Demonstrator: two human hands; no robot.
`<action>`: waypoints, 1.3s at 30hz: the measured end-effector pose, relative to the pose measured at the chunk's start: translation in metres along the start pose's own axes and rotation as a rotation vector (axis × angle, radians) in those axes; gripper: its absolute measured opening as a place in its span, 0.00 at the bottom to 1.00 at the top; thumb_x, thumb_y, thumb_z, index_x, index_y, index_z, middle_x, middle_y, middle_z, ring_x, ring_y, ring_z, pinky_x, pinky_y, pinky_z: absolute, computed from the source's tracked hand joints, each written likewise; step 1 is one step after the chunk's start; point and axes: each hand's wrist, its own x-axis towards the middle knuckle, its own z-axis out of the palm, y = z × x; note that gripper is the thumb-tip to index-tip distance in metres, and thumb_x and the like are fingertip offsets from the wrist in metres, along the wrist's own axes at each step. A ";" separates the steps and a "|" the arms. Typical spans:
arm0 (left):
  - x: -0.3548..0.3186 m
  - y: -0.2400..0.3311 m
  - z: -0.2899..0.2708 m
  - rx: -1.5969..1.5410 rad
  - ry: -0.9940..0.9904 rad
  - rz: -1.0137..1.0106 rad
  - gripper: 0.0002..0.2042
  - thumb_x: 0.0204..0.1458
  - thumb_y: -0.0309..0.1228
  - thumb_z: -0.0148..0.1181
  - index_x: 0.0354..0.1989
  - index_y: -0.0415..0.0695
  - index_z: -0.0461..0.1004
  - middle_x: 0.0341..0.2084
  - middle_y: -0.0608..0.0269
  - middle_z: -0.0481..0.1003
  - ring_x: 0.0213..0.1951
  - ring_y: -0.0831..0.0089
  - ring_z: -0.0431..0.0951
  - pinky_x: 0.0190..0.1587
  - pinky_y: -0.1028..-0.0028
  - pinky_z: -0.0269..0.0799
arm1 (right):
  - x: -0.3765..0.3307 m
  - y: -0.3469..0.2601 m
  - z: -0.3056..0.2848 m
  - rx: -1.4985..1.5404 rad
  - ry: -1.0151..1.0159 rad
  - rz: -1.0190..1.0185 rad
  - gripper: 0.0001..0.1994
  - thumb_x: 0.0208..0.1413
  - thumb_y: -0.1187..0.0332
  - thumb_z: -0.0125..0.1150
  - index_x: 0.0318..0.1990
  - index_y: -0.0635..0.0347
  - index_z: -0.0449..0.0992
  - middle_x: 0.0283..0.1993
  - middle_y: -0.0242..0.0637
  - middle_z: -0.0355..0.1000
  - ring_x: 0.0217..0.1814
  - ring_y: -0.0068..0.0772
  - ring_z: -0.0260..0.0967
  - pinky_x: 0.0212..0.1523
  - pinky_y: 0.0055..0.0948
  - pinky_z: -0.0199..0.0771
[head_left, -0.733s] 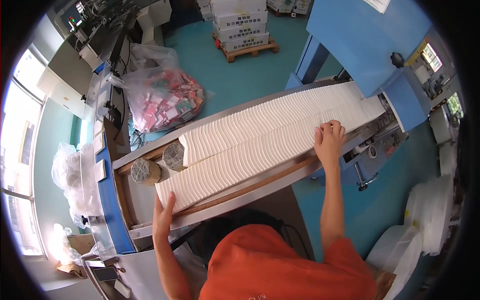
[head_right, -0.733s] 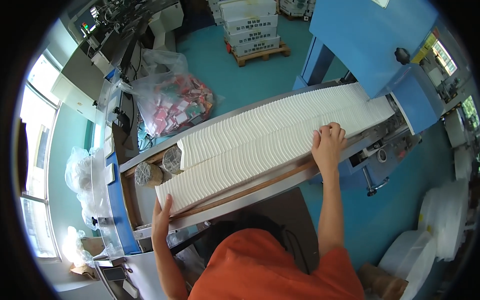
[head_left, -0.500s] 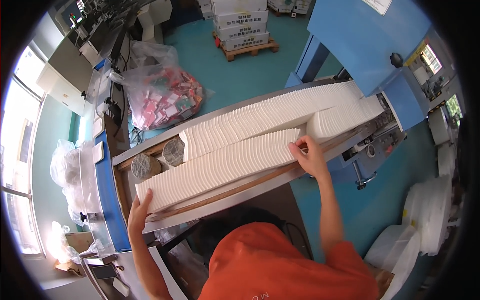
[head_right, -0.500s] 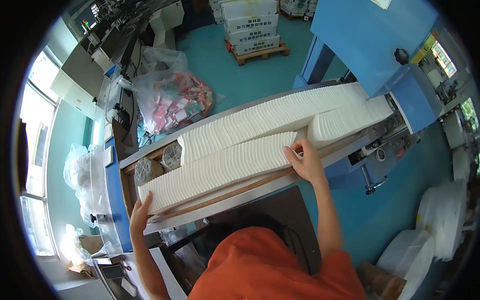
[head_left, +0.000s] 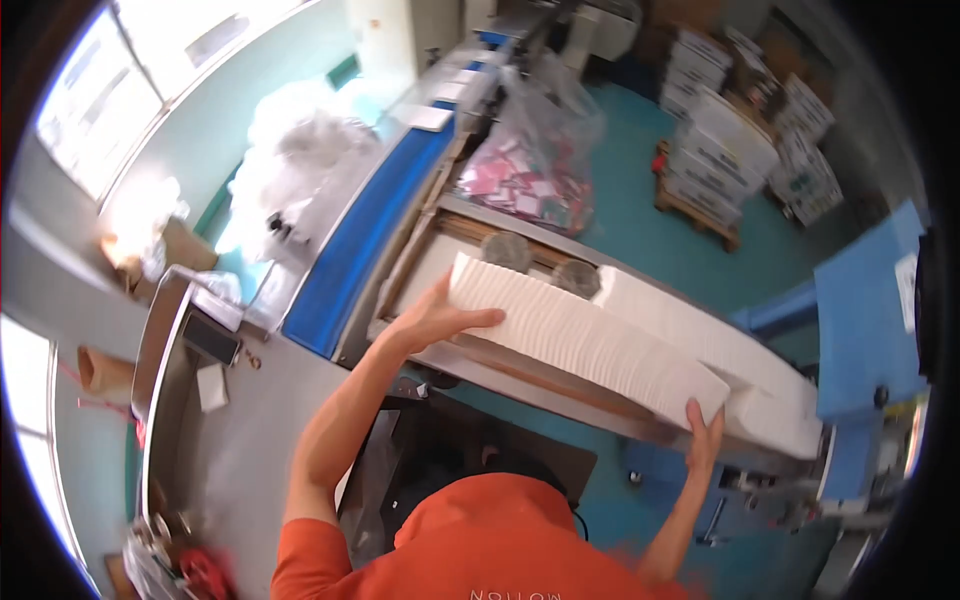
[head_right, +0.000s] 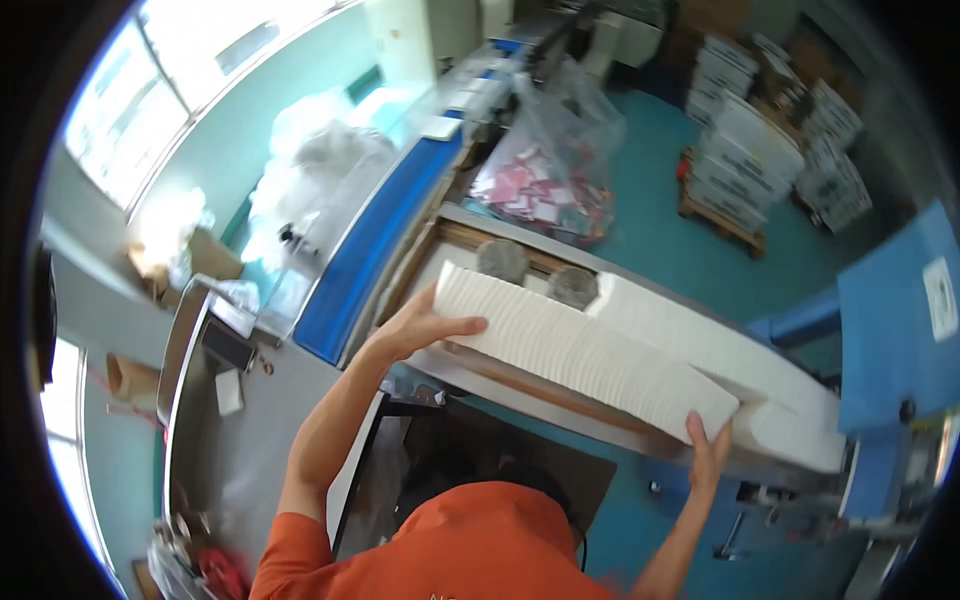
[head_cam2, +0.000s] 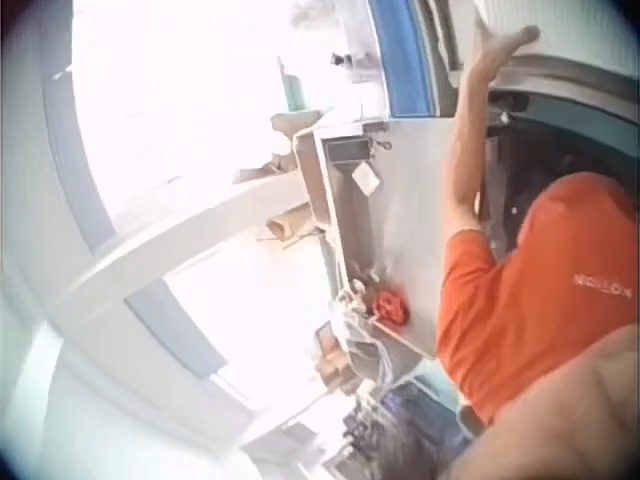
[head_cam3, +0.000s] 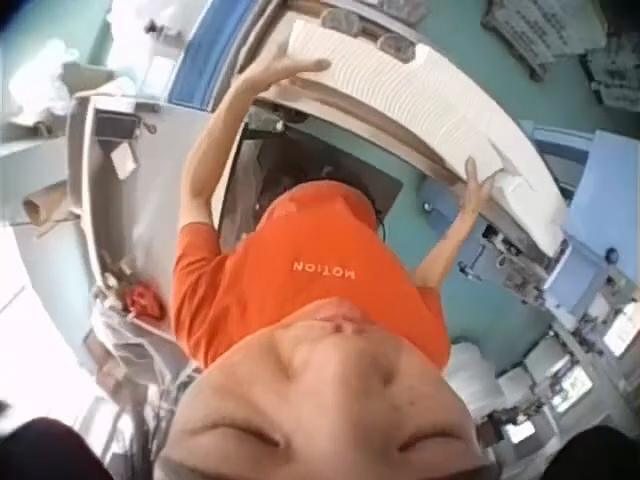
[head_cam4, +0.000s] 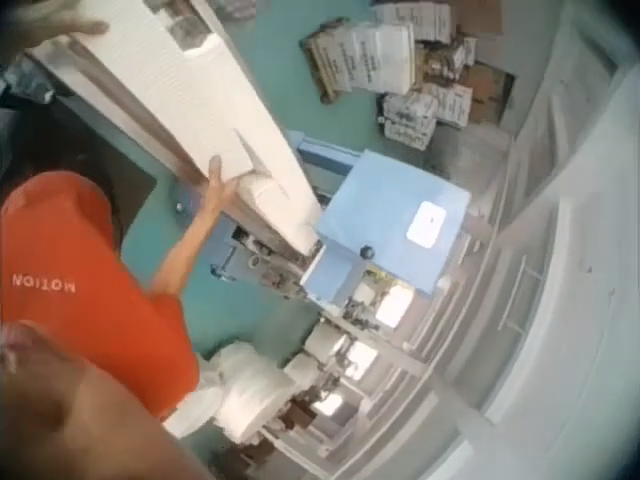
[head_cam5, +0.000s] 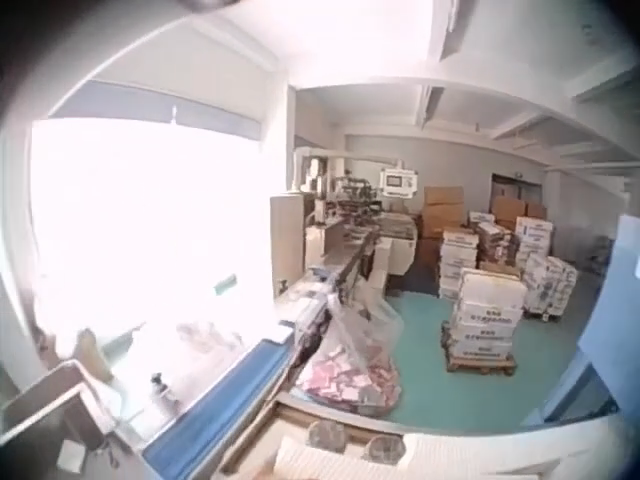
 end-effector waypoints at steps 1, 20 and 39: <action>-0.013 0.014 -0.012 -0.058 0.000 0.013 0.45 0.38 0.43 0.75 0.63 0.37 0.56 0.53 0.54 0.70 0.56 0.65 0.69 0.59 0.69 0.62 | -0.004 -0.005 0.001 0.004 -0.029 -0.013 0.35 0.54 0.66 0.64 0.66 0.66 0.55 0.61 0.43 0.63 0.60 0.35 0.62 0.60 0.32 0.63; -0.529 -0.166 0.105 -0.715 1.966 -0.473 0.34 0.51 0.33 0.66 0.63 0.39 0.55 0.54 0.57 0.68 0.55 0.67 0.69 0.57 0.66 0.65 | -0.317 -0.072 0.620 -0.482 -2.101 -0.677 0.52 0.31 0.40 0.75 0.56 0.72 0.60 0.51 0.59 0.70 0.55 0.51 0.70 0.57 0.37 0.67; -0.393 -0.107 0.075 -1.105 1.576 -0.267 0.36 0.53 0.53 0.59 0.63 0.39 0.61 0.60 0.48 0.63 0.60 0.51 0.62 0.64 0.55 0.58 | -0.087 -0.067 0.468 -0.760 -0.541 -0.959 0.32 0.46 0.55 0.68 0.57 0.59 0.65 0.68 0.56 0.49 0.70 0.59 0.44 0.63 0.57 0.46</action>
